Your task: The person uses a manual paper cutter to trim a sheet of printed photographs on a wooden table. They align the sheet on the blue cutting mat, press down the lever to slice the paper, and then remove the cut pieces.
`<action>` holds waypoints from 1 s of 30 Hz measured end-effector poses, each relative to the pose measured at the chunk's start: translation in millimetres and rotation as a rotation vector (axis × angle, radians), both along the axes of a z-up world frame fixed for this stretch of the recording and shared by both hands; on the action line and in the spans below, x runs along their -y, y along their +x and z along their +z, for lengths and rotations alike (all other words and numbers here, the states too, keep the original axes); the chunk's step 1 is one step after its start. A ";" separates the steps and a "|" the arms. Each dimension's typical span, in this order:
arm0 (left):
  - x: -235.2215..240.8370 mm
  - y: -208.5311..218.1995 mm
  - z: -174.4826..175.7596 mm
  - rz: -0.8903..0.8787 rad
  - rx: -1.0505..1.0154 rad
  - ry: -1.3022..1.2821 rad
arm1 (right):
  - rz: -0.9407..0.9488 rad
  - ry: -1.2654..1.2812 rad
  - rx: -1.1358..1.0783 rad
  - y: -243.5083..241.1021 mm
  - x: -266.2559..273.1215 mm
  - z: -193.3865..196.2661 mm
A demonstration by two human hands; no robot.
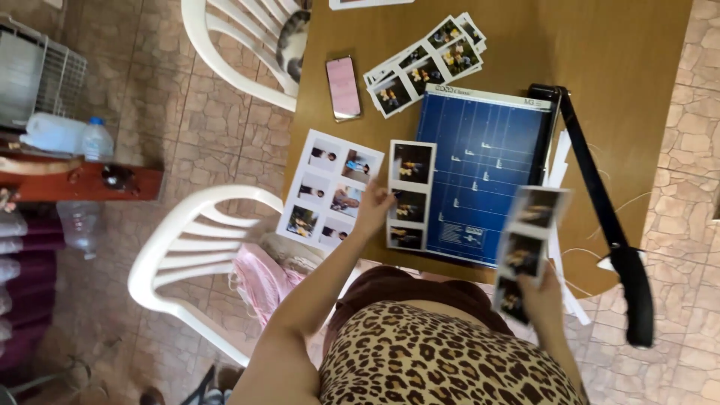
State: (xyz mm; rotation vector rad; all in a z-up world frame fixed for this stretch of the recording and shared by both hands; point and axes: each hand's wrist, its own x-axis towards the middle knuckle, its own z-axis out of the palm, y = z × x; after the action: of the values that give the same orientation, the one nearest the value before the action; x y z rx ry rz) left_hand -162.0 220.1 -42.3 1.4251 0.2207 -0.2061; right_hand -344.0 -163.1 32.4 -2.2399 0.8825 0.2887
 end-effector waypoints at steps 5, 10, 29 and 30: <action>17.5 -3.7 56.9 -0.163 -0.148 -0.289 | 0.164 0.305 0.312 44.7 -87.0 27.5; 41.5 37.0 50.9 -0.269 -0.071 -0.262 | 0.337 0.386 0.289 116.6 -154.7 58.5; 69.1 395.7 -31.4 -0.328 0.337 0.961 | -0.538 0.407 -0.024 -59.6 -81.4 21.3; 73.5 392.2 -30.8 -0.340 0.341 0.959 | -0.551 0.407 -0.024 -59.8 -82.8 23.7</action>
State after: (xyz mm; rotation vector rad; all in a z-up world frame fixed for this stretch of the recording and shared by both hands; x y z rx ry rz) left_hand 230.3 146.6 -73.1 2.4205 -0.2518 -0.1293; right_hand -403.8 -80.3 56.1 -1.5560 1.2817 0.2114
